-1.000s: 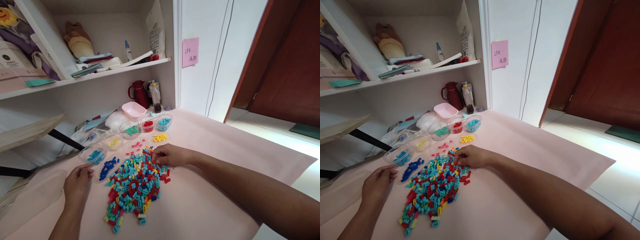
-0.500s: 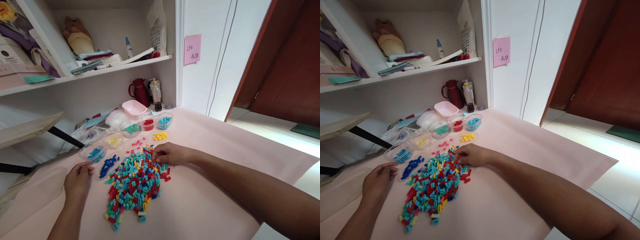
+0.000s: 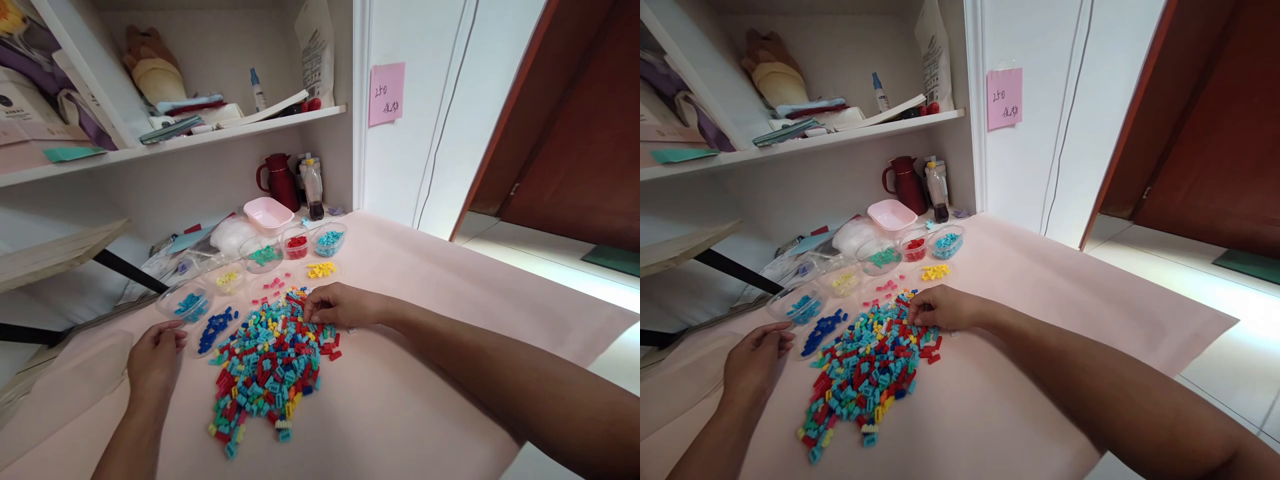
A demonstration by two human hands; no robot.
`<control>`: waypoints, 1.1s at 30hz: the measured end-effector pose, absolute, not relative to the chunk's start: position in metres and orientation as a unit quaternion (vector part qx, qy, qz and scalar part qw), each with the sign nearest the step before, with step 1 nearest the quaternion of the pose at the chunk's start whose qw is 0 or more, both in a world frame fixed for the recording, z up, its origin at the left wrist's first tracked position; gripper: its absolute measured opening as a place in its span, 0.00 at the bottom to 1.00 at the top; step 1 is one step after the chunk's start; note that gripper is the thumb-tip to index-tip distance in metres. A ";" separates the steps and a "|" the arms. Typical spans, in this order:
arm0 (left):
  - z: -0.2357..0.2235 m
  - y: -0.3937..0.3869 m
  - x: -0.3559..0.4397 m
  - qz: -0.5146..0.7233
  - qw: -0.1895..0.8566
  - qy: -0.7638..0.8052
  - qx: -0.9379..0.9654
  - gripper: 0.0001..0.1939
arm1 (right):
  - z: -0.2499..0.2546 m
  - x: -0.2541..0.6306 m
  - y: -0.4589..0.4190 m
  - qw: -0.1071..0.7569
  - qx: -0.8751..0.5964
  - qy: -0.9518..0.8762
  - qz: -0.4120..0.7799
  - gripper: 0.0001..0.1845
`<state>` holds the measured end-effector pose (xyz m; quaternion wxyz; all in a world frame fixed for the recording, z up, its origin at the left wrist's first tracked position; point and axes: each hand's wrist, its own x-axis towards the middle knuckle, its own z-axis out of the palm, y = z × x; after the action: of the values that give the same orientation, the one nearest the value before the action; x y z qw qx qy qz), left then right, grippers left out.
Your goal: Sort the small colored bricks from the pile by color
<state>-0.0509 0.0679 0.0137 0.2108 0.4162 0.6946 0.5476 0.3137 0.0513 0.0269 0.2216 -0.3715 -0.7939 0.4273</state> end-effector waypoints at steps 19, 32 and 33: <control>0.008 0.071 -0.056 0.551 0.204 0.690 0.423 0.13 | 0.030 0.312 0.048 0.212 -0.390 -0.787 0.428 0.09; 0.008 0.070 -0.054 0.555 0.208 0.685 0.424 0.12 | 0.029 0.311 0.047 0.213 -0.379 -0.799 0.416 0.09; 0.007 0.070 -0.055 0.556 0.208 0.684 0.424 0.12 | 0.030 0.310 0.046 0.217 -0.375 -0.805 0.406 0.09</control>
<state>-0.0551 0.0704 0.0071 0.2081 0.4237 0.6843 0.5558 0.3102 0.0464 0.0297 0.2169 -0.3750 -0.8047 0.4060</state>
